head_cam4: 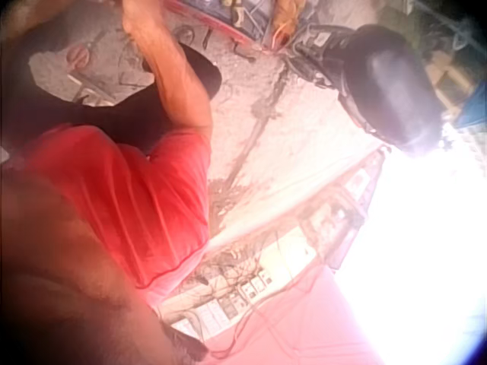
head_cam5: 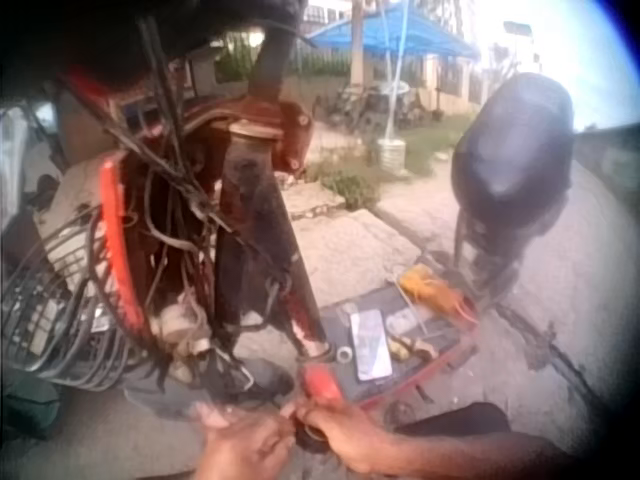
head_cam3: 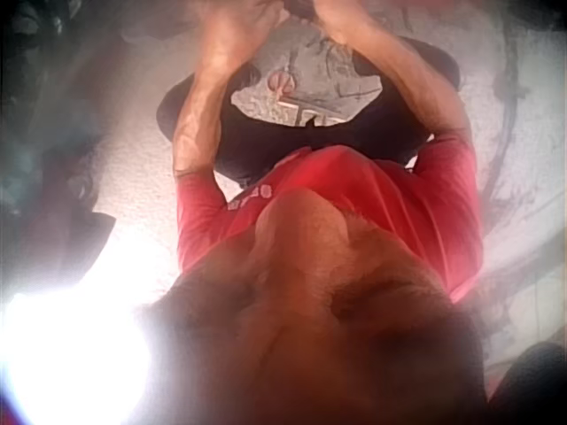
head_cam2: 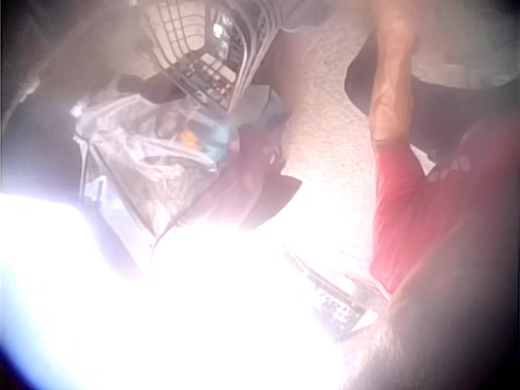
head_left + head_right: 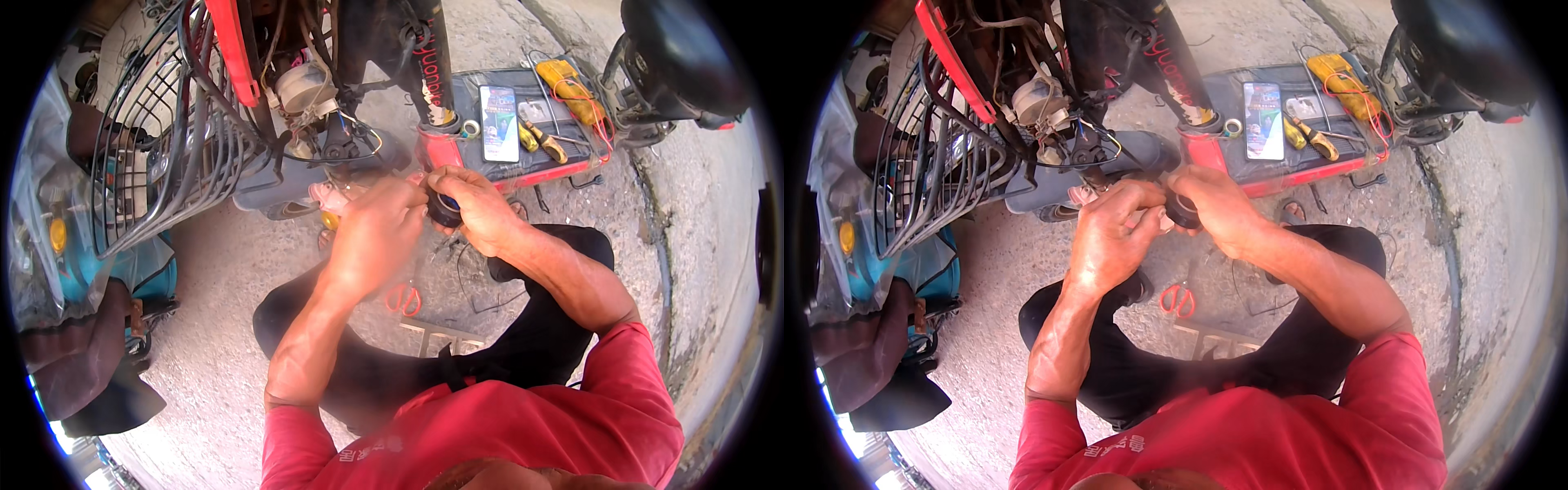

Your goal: The person connects and insulates electrical wires on the front of a scooter using their hands and a pair of scissors.

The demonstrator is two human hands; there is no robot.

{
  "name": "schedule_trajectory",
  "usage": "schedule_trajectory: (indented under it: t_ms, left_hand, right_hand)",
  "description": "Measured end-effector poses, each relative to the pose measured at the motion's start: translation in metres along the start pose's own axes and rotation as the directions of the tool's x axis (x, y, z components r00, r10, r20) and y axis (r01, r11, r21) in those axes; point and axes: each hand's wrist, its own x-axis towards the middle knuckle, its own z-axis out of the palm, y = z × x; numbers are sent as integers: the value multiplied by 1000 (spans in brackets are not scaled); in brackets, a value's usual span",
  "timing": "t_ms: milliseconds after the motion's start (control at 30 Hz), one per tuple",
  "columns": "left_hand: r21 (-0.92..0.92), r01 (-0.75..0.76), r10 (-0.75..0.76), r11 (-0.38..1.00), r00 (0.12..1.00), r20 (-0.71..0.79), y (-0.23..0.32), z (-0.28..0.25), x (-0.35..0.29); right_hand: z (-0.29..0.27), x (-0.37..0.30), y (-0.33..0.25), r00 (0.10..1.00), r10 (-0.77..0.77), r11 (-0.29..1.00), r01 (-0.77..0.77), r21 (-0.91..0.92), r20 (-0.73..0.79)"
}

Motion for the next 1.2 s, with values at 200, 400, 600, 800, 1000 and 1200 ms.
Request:
schedule_trajectory:
  t_ms: [200,400,600,800,1000,1200]
  left_hand:
    - [-16,21,-21,1000,1000,-20,0,3,2]
    - [-9,87,-87,996,994,-64,1,5,0]
    - [-186,123,-135,975,990,-51,2,5,0]
    - [-52,17,-20,999,998,-56,9,0,-2]
    - [-100,104,-110,990,992,-56,10,4,-3]
    - [-41,97,-99,994,994,-49,7,5,-2]
  right_hand:
    - [-6,2,2,1000,-2,1000,1,28,31]
    - [1,-8,-9,993,33,999,-35,13,112]
    - [-1,-5,-9,996,1,998,-7,63,89]
    - [-3,-3,-7,996,-83,996,83,-16,31]
    - [1,-1,-3,980,-195,962,181,-202,-48]
    - [-1,0,2,955,-287,881,233,-412,-74]
